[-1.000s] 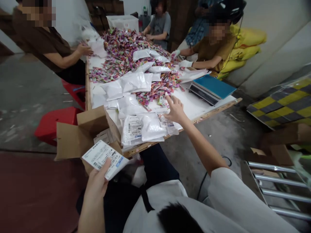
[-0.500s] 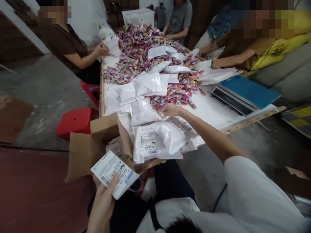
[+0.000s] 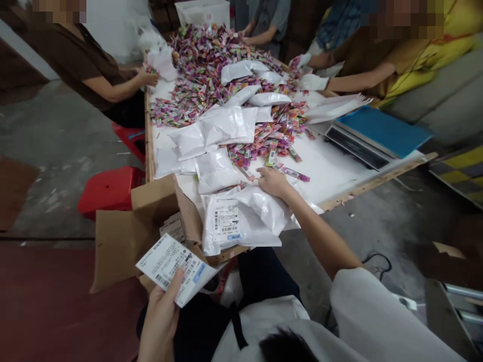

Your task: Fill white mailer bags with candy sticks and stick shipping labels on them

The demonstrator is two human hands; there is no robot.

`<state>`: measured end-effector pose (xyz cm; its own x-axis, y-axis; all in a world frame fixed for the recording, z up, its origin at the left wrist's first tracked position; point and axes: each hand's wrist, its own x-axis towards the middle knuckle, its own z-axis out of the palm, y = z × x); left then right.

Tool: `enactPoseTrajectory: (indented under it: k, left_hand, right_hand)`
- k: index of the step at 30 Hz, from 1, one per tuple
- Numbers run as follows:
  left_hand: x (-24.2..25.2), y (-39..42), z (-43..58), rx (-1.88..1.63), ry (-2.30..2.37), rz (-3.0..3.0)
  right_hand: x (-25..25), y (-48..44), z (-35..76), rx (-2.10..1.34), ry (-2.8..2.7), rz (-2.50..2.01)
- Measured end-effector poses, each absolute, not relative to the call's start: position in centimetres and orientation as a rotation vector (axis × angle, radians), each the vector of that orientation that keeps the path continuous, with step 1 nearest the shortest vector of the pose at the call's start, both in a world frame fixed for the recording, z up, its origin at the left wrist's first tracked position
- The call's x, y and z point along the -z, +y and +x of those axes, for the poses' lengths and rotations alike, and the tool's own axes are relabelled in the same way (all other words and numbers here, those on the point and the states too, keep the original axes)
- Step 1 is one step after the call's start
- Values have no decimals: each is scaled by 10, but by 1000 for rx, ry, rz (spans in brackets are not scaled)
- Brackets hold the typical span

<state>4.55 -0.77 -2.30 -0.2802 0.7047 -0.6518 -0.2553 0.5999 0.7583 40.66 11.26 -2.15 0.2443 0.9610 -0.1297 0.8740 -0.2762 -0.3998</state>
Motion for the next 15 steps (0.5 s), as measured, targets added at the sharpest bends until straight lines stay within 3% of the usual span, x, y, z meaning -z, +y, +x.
enactPoseTrajectory:
  k: [8,15]
  left_hand:
    - [31,-7,54,-1066,1528,455]
    - [16,-10,63,-1169,1394,540]
  right_hand:
    - [27,55,414,-460,-1431,-2401]
    - [49,37,423,-357,-1421,-2111]
